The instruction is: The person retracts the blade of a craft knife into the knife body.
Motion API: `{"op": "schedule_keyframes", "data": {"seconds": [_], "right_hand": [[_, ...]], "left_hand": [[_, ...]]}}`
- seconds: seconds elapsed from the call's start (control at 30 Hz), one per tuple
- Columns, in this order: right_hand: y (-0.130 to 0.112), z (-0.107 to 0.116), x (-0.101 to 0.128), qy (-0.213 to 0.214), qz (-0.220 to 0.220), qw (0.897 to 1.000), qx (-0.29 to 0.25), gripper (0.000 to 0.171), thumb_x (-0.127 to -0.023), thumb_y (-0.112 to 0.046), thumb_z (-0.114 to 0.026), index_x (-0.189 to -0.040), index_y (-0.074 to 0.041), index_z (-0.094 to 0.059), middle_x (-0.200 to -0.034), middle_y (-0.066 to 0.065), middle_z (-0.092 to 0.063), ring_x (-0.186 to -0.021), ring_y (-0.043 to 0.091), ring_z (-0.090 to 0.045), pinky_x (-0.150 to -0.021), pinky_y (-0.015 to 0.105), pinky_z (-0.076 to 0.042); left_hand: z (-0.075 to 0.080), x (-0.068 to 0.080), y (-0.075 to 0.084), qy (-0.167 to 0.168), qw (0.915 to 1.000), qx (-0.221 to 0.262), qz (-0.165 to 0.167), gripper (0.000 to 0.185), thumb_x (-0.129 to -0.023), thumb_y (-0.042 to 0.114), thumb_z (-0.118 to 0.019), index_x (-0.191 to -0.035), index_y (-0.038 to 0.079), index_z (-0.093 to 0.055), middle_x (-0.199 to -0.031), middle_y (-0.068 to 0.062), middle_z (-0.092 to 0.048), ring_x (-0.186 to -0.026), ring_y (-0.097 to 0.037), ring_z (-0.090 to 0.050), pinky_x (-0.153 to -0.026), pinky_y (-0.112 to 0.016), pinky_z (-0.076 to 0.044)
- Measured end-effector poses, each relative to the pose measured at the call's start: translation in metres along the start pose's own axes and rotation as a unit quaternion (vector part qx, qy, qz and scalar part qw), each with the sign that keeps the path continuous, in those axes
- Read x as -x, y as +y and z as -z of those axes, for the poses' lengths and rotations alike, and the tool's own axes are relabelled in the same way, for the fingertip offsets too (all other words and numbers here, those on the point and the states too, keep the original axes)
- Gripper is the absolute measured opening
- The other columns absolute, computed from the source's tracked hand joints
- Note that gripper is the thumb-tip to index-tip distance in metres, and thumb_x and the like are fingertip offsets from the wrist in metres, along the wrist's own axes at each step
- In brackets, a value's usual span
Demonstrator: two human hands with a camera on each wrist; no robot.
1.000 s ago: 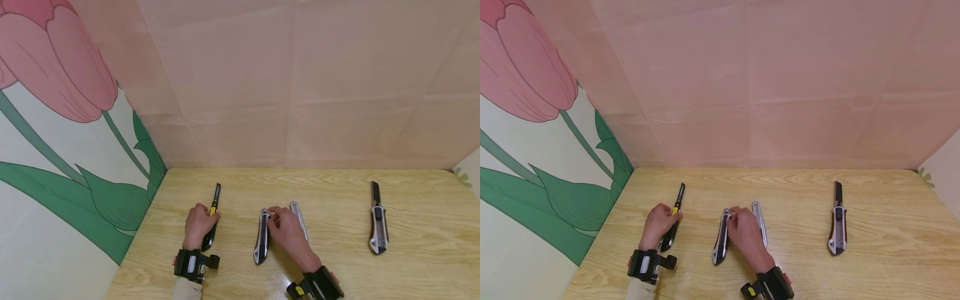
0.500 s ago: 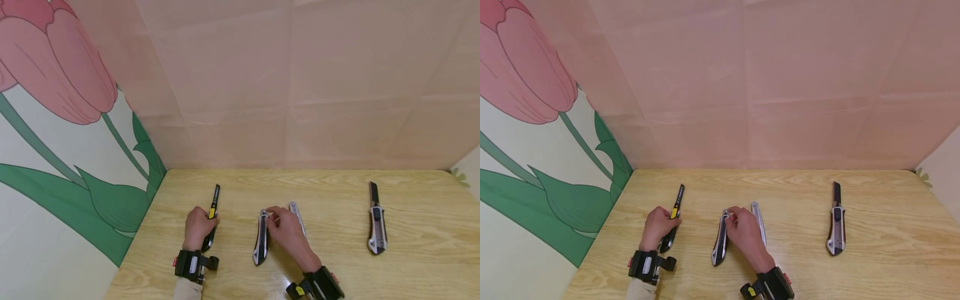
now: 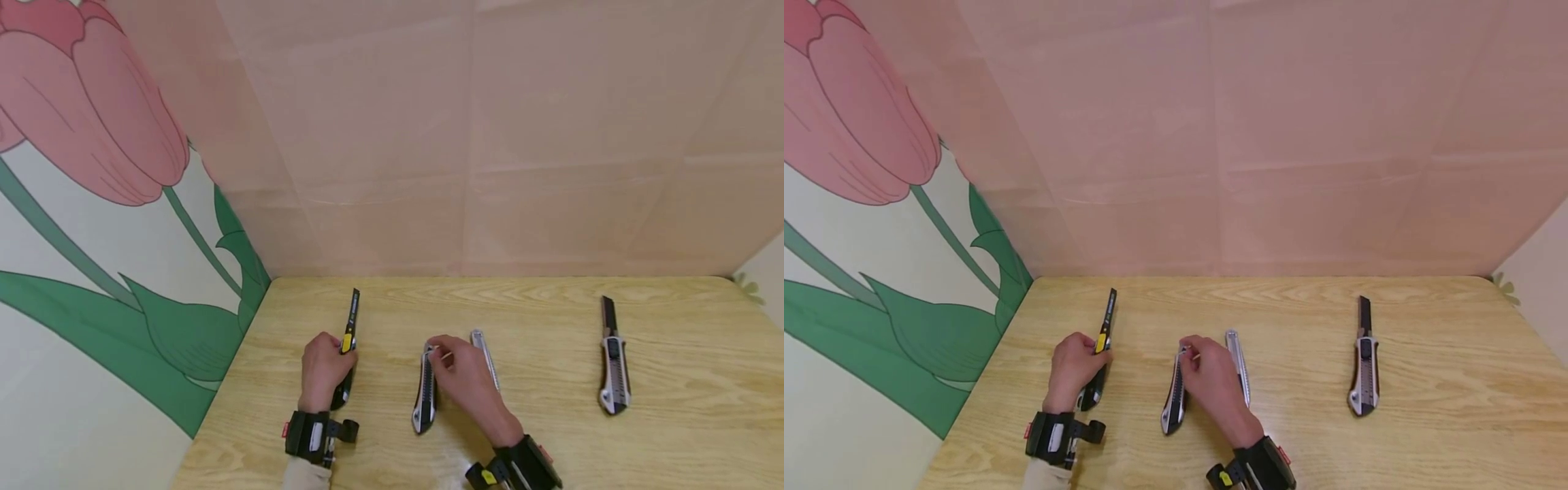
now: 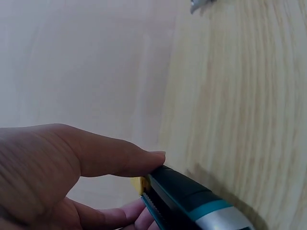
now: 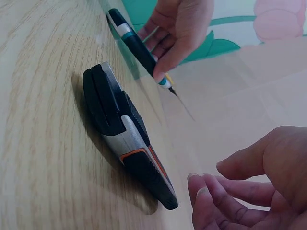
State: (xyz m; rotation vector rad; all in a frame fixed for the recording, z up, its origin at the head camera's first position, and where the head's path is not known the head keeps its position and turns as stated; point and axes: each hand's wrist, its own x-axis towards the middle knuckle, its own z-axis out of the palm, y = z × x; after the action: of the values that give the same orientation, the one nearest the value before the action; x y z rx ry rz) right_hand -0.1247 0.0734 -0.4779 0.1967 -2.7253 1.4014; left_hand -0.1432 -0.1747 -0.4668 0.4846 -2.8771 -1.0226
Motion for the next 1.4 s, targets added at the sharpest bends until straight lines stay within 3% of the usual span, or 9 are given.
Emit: {"op": "schedule_keyframes", "data": {"seconds": [0.17, 0.4, 0.63, 0.83, 1.0, 1.1, 1.4], "right_hand": [[-0.003, 0.000, 0.001, 0.004, 0.001, 1.000, -0.013, 0.029, -0.094, -0.002, -0.069, -0.122, -0.006, -0.071, -0.088, 0.003, -0.068, -0.074, 0.012, -0.064, -0.060, 0.023, -0.052], [-0.006, -0.001, 0.001, 0.006, 0.014, 1.000, -0.025, 0.021, -0.094, -0.003, -0.071, -0.114, -0.008, -0.074, -0.087, 0.002, -0.070, -0.074, 0.012, -0.066, -0.062, 0.023, -0.056], [-0.011, -0.001, 0.002, -0.011, 0.006, 0.999, -0.036, 0.016, -0.097, -0.007, -0.069, -0.111, -0.012, -0.075, -0.091, 0.000, -0.071, -0.075, 0.009, -0.065, -0.064, 0.023, -0.057], [-0.014, -0.002, 0.004, -0.034, -0.016, 0.994, -0.101, 0.026, -0.103, -0.013, -0.065, -0.129, -0.013, -0.068, -0.094, 0.008, -0.072, -0.075, 0.021, -0.070, -0.061, 0.024, -0.059], [-0.017, -0.003, 0.005, -0.048, -0.037, 0.984, -0.170, 0.027, -0.107, -0.014, -0.059, -0.132, -0.015, -0.065, -0.099, 0.013, -0.071, -0.080, 0.029, -0.072, -0.065, 0.035, -0.063], [-0.020, -0.002, 0.004, -0.051, -0.046, 0.979, -0.190, 0.024, -0.108, -0.018, -0.057, -0.130, -0.015, -0.066, -0.101, 0.012, -0.071, -0.082, 0.028, -0.073, -0.069, 0.040, -0.064], [-0.023, 0.002, 0.005, -0.044, -0.037, 0.976, -0.211, 0.024, -0.107, -0.026, -0.059, -0.126, -0.014, -0.069, -0.103, 0.005, -0.073, -0.081, 0.018, -0.072, -0.073, 0.042, -0.064]], "left_hand": [[0.002, 0.004, 0.007, 0.013, 0.9996, 0.010, -0.022, 0.035, -0.081, 0.018, -0.087, -0.100, -0.001, -0.066, -0.086, -0.009, -0.065, -0.073, -0.022, -0.058, -0.060, -0.032, -0.047], [0.005, 0.011, 0.021, 0.001, 0.9965, 0.047, -0.070, 0.034, -0.083, 0.019, -0.087, -0.104, 0.001, -0.067, -0.091, -0.009, -0.068, -0.078, -0.021, -0.061, -0.068, -0.035, -0.051], [0.005, 0.020, 0.036, -0.017, 0.9897, 0.093, -0.107, 0.034, -0.084, 0.020, -0.086, -0.105, 0.002, -0.066, -0.093, -0.009, -0.068, -0.069, -0.016, -0.061, -0.062, -0.032, -0.052], [0.002, 0.027, 0.048, -0.026, 0.9831, 0.122, -0.133, 0.034, -0.086, 0.020, -0.085, -0.108, 0.003, -0.065, -0.097, -0.010, -0.070, -0.069, -0.013, -0.062, -0.060, -0.030, -0.054], [-0.003, 0.033, 0.060, -0.034, 0.9781, 0.139, -0.151, 0.034, -0.088, 0.022, -0.084, -0.109, 0.006, -0.064, -0.099, -0.008, -0.070, -0.072, -0.013, -0.062, -0.061, -0.030, -0.055], [-0.007, 0.037, 0.065, -0.035, 0.9760, 0.136, -0.167, 0.034, -0.088, 0.024, -0.083, -0.110, 0.006, -0.064, -0.100, -0.006, -0.070, -0.076, -0.015, -0.063, -0.063, -0.029, -0.055], [-0.017, 0.049, 0.077, -0.041, 0.9690, 0.133, -0.204, 0.033, -0.090, 0.027, -0.081, -0.112, 0.008, -0.065, -0.104, -0.004, -0.067, -0.083, -0.019, -0.065, -0.066, -0.025, -0.055]]}}
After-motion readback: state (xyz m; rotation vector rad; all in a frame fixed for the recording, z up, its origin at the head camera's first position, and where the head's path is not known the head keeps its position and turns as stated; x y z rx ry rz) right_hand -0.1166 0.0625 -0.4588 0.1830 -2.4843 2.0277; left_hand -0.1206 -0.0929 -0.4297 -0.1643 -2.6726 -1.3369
